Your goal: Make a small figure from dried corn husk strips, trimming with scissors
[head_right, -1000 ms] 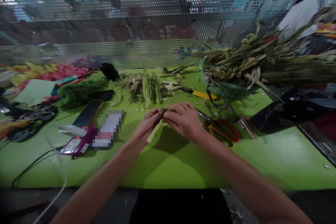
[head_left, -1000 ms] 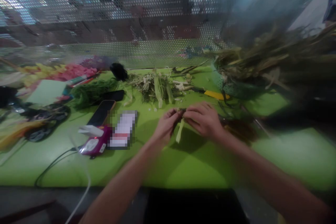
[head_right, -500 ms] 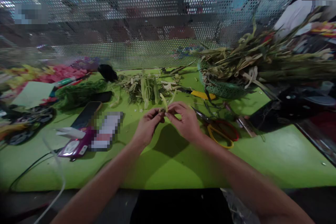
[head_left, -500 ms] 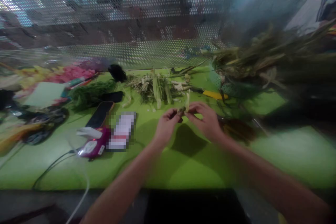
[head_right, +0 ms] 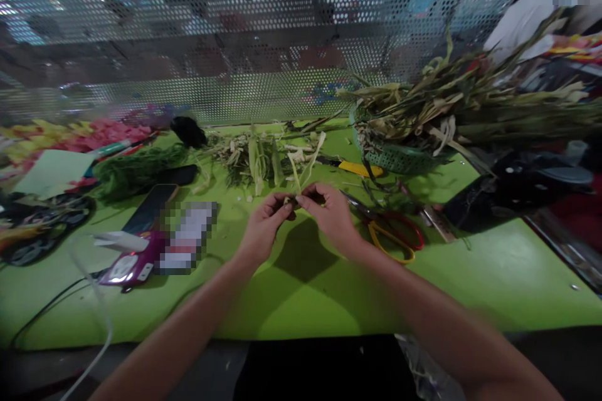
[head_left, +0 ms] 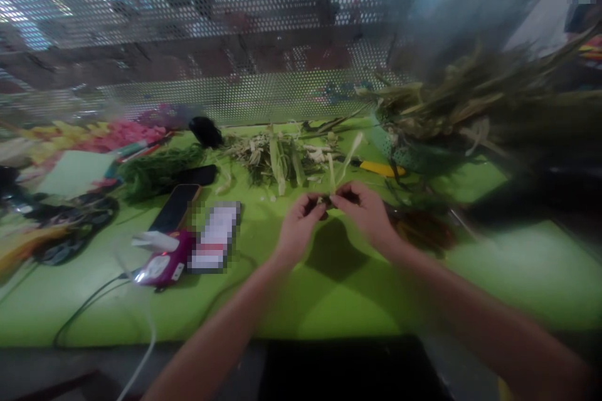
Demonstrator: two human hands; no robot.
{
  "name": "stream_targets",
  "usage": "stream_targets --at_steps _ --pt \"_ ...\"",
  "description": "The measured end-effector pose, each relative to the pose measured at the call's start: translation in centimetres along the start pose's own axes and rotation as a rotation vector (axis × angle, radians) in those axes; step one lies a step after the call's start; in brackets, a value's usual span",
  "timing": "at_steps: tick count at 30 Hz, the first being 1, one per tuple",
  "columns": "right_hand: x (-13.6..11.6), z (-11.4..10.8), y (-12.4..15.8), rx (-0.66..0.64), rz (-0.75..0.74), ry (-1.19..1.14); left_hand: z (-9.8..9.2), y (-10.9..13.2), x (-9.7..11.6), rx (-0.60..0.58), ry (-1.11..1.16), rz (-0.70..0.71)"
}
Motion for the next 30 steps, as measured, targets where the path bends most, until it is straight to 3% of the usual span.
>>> stream_targets --at_steps 13,22,30 --pt "1.8 0.9 0.1 -0.072 0.254 -0.265 -0.4 -0.3 -0.7 0.040 0.029 -0.010" --pt "1.7 1.1 0.2 -0.116 0.283 -0.250 -0.8 -0.4 -0.8 0.073 0.010 -0.013" --pt "1.6 0.9 -0.2 -0.093 0.236 -0.180 -0.4 -0.3 -1.0 -0.002 -0.013 -0.074"
Point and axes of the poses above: each hand's wrist, its own y-axis away from the middle knuckle, its own z-axis out of the palm, x = y × z, the point moved 6 cm from there along -y, towards the middle knuckle, and after that the axes turned 1 degree about z, right-handed, at the moved point
